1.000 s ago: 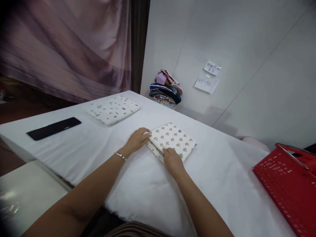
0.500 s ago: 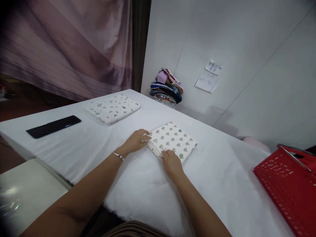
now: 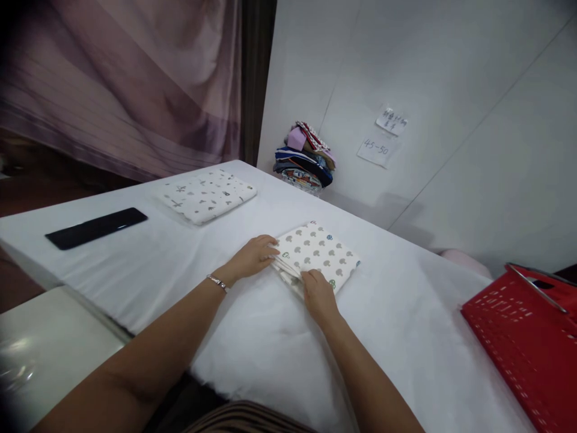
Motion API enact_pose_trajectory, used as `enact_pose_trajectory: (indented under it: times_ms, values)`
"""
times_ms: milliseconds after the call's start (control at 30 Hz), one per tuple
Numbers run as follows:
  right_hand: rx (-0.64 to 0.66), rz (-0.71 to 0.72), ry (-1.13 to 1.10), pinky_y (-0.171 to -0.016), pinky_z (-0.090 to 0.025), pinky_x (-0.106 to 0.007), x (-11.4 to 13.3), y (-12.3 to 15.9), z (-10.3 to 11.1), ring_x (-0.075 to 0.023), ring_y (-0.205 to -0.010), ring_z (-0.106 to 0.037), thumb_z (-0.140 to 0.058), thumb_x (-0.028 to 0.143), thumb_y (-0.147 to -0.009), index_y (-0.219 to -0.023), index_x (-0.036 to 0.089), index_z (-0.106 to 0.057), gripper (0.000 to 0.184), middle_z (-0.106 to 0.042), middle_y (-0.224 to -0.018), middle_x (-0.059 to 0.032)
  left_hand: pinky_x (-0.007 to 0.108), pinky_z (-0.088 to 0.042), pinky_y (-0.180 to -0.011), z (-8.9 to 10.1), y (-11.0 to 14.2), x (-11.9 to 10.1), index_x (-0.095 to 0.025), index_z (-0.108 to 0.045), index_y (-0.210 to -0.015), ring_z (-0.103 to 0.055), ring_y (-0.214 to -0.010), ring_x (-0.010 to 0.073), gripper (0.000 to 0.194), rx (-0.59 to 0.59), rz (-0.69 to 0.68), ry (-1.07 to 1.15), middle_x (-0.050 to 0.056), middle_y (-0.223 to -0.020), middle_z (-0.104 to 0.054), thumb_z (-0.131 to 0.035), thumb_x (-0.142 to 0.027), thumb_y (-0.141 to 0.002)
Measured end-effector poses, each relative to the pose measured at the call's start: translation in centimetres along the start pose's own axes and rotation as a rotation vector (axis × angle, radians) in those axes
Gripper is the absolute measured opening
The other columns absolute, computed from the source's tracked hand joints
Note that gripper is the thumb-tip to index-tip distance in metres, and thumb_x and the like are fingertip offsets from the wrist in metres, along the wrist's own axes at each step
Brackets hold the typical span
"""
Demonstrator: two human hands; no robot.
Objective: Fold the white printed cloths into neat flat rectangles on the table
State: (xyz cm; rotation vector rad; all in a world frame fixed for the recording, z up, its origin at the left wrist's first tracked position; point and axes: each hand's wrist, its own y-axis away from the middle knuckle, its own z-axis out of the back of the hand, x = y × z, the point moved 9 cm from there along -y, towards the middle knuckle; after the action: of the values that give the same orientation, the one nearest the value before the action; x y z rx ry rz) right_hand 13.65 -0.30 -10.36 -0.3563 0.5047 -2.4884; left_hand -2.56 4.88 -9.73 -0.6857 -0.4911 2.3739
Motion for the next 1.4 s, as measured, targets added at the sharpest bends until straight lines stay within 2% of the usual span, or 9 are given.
enact_pose_trajectory:
  times_ms: [100, 200, 400, 567, 767, 933, 1133, 1300, 1400]
  values:
    - [0.015, -0.002, -0.031, -0.072, -0.047, -0.028, -0.1, 0.0, -0.1, -0.0186, -0.088, -0.055, -0.036, 0.016, -0.090, -0.106, 0.017, -0.059, 0.028, -0.060, -0.093, -0.0094, 0.040, -0.039, -0.096, 0.0, 0.0, -0.5, -0.023, -0.066, -0.100, -0.047, -0.115, 0.0226, 0.030, 0.017, 0.013, -0.001, 0.005, -0.118, -0.055, -0.061, -0.015, -0.072]
    - [0.036, -0.005, -0.038, -0.073, -0.047, -0.028, 0.0, -0.2, -0.1, -0.0186, -0.089, -0.055, -0.036, 0.015, -0.091, -0.106, 0.015, -0.059, 0.028, -0.060, -0.094, -0.0097, 0.040, -0.038, -0.095, -0.1, -0.1, -0.9, -0.022, -0.066, -0.096, -0.046, -0.115, 0.0225, 0.024, 0.023, 0.009, -0.020, 0.006, -0.117, -0.056, -0.060, -0.016, -0.073]
    - [0.087, 0.017, 0.027, -0.072, -0.046, -0.028, 0.7, -0.1, -0.6, -0.0189, -0.090, -0.053, -0.038, 0.012, -0.089, -0.109, 0.015, -0.058, 0.028, -0.059, -0.096, -0.0098, 0.036, -0.038, -0.090, -0.3, -0.7, -1.3, -0.020, -0.061, -0.086, -0.051, -0.103, 0.0188, 0.017, 0.031, -0.059, -0.070, 0.004, -0.100, -0.060, -0.052, -0.009, -0.077]
    - [0.177, 0.073, 0.148, -0.071, -0.044, -0.028, 1.9, 0.0, -1.3, -0.0193, -0.087, -0.052, -0.038, 0.009, -0.088, -0.108, 0.016, -0.058, 0.029, -0.060, -0.094, -0.0087, 0.036, -0.037, -0.086, -0.7, -1.1, -1.4, -0.019, -0.056, -0.082, -0.051, -0.094, 0.0200, 0.013, 0.059, -0.085, -0.210, 0.005, -0.089, -0.059, -0.052, -0.008, -0.076]
    - [0.180, 0.079, 0.177, -0.072, -0.043, -0.027, 2.2, 0.0, -1.5, -0.0191, -0.088, -0.052, -0.038, 0.010, -0.090, -0.110, 0.014, -0.057, 0.029, -0.060, -0.096, -0.0089, 0.036, -0.037, -0.079, -1.3, -1.1, -1.6, -0.018, -0.053, -0.080, -0.050, -0.088, 0.0211, 0.012, 0.051, -0.163, -0.369, 0.007, -0.086, -0.057, -0.047, -0.008, -0.081]
    - [0.246, 0.077, 0.204, -0.073, -0.042, -0.029, 2.7, 0.0, -1.8, -0.0200, -0.086, -0.051, -0.048, 0.018, -0.087, -0.107, 0.016, -0.058, 0.022, -0.059, -0.095, -0.0097, 0.034, -0.037, -0.074, -1.4, -0.1, -1.3, -0.019, -0.054, -0.082, -0.050, -0.085, 0.0200, 0.012, 0.127, -0.225, -0.311, 0.006, -0.085, -0.057, -0.046, -0.011, -0.082]
    - [0.227, 0.047, 0.256, -0.072, -0.040, -0.030, 3.2, -0.1, -1.4, -0.0206, -0.084, -0.052, -0.047, 0.014, -0.086, -0.104, 0.016, -0.059, 0.021, -0.058, -0.093, -0.0093, 0.032, -0.037, -0.077, -0.2, 0.4, -2.0, -0.020, -0.055, -0.096, -0.051, -0.090, 0.0198, 0.022, 0.192, -0.269, -0.211, 0.005, -0.092, -0.058, -0.053, -0.011, -0.075]
    - [0.185, 0.032, 0.253, -0.070, -0.040, -0.031, 2.9, -0.2, -0.6, -0.0203, -0.081, -0.051, -0.040, 0.009, -0.086, -0.108, 0.016, -0.058, 0.030, -0.058, -0.091, -0.0100, 0.031, -0.036, -0.074, -0.1, -0.7, -2.4, -0.020, -0.058, -0.089, -0.051, -0.086, 0.0183, 0.012, 0.194, -0.272, -0.257, 0.005, -0.088, -0.059, -0.049, -0.015, -0.083]
    - [0.129, 0.008, 0.229, -0.071, -0.041, -0.030, 2.0, -0.5, 0.4, -0.0209, -0.086, -0.050, -0.036, 0.010, -0.087, -0.112, 0.016, -0.057, 0.033, -0.058, -0.095, -0.0104, 0.031, -0.036, -0.073, -0.1, -1.4, -2.5, -0.019, -0.058, -0.086, -0.051, -0.085, 0.0183, 0.013, 0.178, -0.278, -0.312, 0.006, -0.086, -0.059, -0.045, -0.016, -0.086]
